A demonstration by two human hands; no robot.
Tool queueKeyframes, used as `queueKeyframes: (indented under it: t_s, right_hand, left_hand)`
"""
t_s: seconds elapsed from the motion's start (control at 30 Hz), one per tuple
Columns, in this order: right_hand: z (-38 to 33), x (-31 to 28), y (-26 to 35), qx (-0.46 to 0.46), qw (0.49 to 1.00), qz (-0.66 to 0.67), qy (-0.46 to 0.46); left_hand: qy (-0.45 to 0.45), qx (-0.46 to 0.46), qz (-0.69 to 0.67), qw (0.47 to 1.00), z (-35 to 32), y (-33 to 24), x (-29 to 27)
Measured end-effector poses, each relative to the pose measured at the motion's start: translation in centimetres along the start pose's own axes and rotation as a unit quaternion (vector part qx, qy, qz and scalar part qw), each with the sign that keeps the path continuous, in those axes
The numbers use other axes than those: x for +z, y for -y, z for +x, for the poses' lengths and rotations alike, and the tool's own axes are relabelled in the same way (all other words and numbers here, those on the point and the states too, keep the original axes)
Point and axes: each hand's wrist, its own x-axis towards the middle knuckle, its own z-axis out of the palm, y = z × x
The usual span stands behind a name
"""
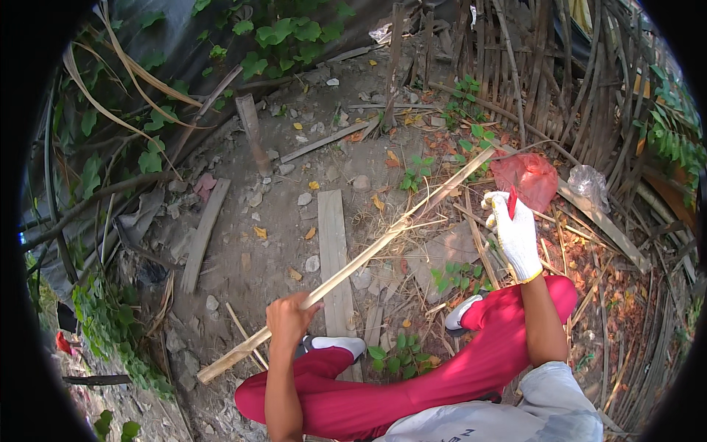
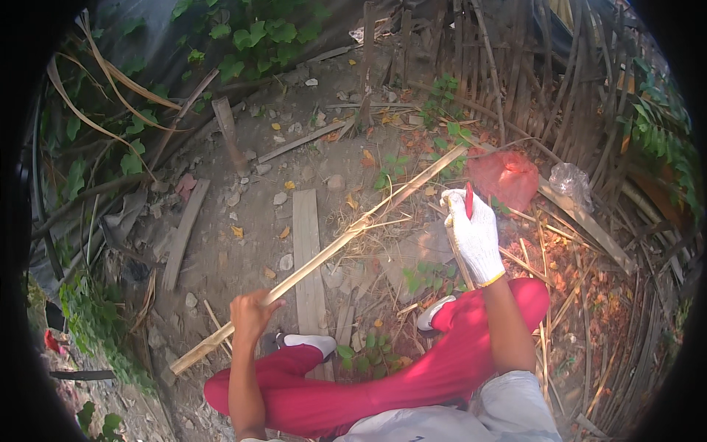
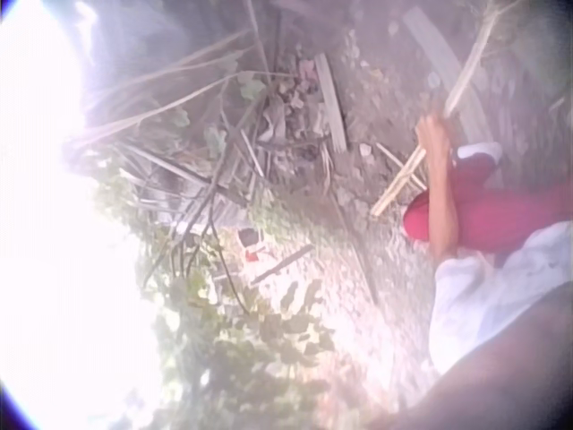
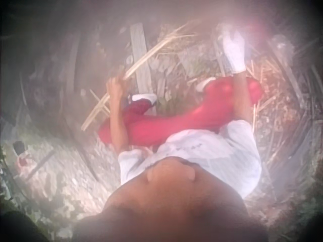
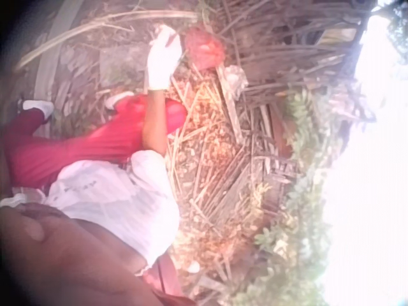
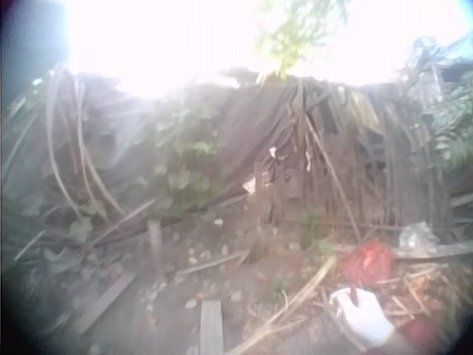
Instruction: The person sits on the ground and uses a knife to shave and sharpen a thin wooden stick. They then use a metal file to further refine the stick's tip. Finally, they use the knife again to continue shaping the stick.
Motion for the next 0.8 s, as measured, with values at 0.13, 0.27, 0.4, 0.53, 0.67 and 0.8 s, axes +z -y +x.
queueKeyframes:
  t_s: [0.13, 0.27, 0.4, 0.53, 0.67, 0.8]
  right_hand:
    - [0.9, -0.5, -7.1, -0.058, 0.951, -0.282, 0.114]
    - [-1.1, 0.1, -18.7, -0.034, 0.832, -0.487, 0.263]
    - [-2.0, -2.6, -30.1, 0.193, 0.64, -0.596, 0.445]
    - [-4.2, -4.0, -36.8, 0.275, 0.683, -0.606, 0.301]
    - [-4.5, -2.4, -36.5, 0.359, 0.663, -0.57, 0.326]
    - [-4.1, -3.3, -36.5, 0.366, 0.677, -0.569, 0.29]
  left_hand:
    - [-0.03, 0.025, 0.044, 0.998, -0.3, 1.1, 0.0]
    - [-0.021, 0.033, 0.087, 0.995, -0.3, 2.3, -0.3]
    - [-0.008, 0.028, 0.112, 0.993, 0.0, 3.2, -1.0]
    - [-0.029, 0.019, 0.119, 0.992, -0.5, 4.7, -2.2]
    - [-0.026, -0.009, 0.139, 0.99, -0.8, 6.0, -2.3]
    - [-0.052, -0.024, 0.129, 0.99, -0.6, 5.9, -2.5]
